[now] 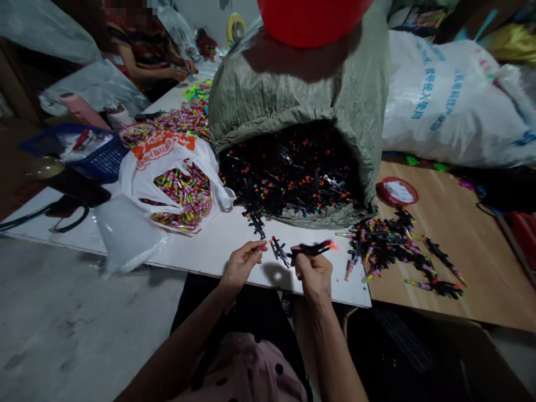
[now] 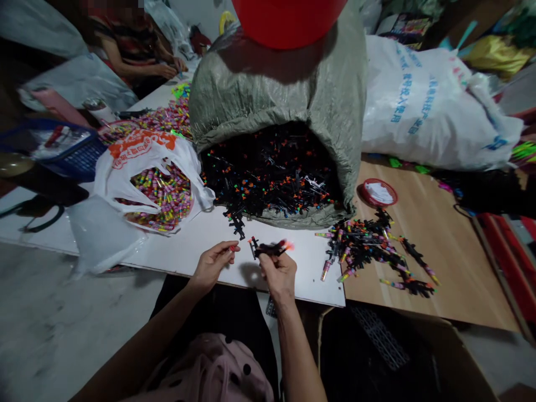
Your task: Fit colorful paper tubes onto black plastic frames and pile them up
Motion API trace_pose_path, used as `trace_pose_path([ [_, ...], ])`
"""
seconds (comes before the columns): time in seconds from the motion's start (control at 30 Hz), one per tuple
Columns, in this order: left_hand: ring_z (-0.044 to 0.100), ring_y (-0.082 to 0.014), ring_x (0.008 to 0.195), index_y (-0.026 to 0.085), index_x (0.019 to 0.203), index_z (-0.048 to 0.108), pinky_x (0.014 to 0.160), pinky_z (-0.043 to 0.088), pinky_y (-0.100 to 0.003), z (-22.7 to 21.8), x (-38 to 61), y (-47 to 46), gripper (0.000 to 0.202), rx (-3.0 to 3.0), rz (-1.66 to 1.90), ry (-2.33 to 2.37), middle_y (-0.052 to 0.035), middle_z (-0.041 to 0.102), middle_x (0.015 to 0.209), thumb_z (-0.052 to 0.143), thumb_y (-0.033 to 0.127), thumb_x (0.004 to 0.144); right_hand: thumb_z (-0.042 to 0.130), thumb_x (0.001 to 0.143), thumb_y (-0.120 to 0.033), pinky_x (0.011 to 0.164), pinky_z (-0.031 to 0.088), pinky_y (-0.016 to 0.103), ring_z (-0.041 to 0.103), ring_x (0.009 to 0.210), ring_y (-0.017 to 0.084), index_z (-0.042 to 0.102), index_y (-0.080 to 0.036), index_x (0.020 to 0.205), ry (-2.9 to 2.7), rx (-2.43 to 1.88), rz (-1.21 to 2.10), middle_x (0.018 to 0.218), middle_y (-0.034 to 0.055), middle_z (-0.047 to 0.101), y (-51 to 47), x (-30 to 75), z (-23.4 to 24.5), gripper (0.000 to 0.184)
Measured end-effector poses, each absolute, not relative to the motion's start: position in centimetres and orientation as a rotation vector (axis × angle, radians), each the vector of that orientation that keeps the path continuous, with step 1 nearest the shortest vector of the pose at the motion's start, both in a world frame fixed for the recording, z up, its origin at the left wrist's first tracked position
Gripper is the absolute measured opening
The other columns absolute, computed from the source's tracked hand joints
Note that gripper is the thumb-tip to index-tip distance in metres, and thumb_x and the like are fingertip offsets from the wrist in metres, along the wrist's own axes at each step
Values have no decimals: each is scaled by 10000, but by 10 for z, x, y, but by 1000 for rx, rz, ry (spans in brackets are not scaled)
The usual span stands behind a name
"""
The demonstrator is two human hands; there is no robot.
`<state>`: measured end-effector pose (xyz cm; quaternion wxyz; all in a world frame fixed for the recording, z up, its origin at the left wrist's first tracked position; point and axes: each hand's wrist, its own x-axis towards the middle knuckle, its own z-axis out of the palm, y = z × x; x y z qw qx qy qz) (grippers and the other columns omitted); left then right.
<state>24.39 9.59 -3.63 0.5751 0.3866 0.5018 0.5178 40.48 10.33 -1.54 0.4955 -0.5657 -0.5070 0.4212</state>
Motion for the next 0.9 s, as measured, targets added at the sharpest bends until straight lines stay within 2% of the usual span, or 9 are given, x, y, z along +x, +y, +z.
trace_pose_path([
  [0.17, 519, -99, 599, 150, 975, 660, 578, 423, -230, -36, 248, 95, 364, 844, 1211, 1146, -37, 662, 735, 677, 397, 707, 660, 669, -365, 496, 460, 248, 543, 523, 127, 710, -173, 734, -1152, -1297, 1089, 626, 15, 649, 101, 394, -11, 210],
  [0.3, 515, -93, 576, 144, 886, 643, 555, 413, -218, -38, 253, 94, 342, 804, 1237, 1134, -21, 637, 689, 702, 409, 676, 682, 649, -367, 485, 469, 247, 550, 506, 131, 684, -166, 756, -1044, -1332, 1118, 601, 8, 652, 97, 381, -11, 228],
  [0.47, 506, -97, 551, 155, 857, 639, 539, 417, -219, -39, 260, 91, 302, 840, 1279, 1174, 10, 585, 626, 685, 402, 690, 678, 629, -338, 497, 470, 255, 567, 517, 146, 670, -172, 673, -1136, -1361, 993, 599, 23, 670, 93, 375, -9, 172],
  [0.53, 546, -120, 611, 168, 857, 646, 595, 449, -240, -39, 262, 87, 253, 915, 1326, 1244, -10, 612, 680, 666, 375, 712, 678, 641, -349, 520, 479, 264, 578, 531, 152, 666, -173, 674, -1121, -1390, 953, 607, 27, 674, 90, 375, -10, 180],
  [0.67, 604, -195, 839, 199, 848, 670, 801, 462, -307, -39, 270, 72, 148, 1142, 1384, 1415, -60, 668, 854, 638, 296, 741, 698, 631, -392, 509, 479, 266, 580, 532, 155, 655, -172, 709, -997, -1426, 1009, 610, 20, 667, 83, 371, -15, 237],
  [0.8, 609, -208, 809, 209, 871, 673, 784, 472, -333, -47, 282, 61, 147, 1219, 1216, 1438, -67, 680, 840, 572, 282, 793, 722, 583, -471, 500, 474, 281, 581, 525, 170, 633, -172, 685, -981, -1482, 1085, 577, 18, 649, 84, 381, -28, 329],
  [0.9, 607, -215, 911, 219, 1044, 647, 854, 469, -345, -49, 269, 75, 253, 1429, 1081, 1355, -80, 674, 1004, 544, 255, 815, 694, 571, -592, 515, 475, 309, 597, 542, 198, 613, -177, 667, -1174, -1592, 970, 588, 42, 648, 100, 424, -35, 433],
])
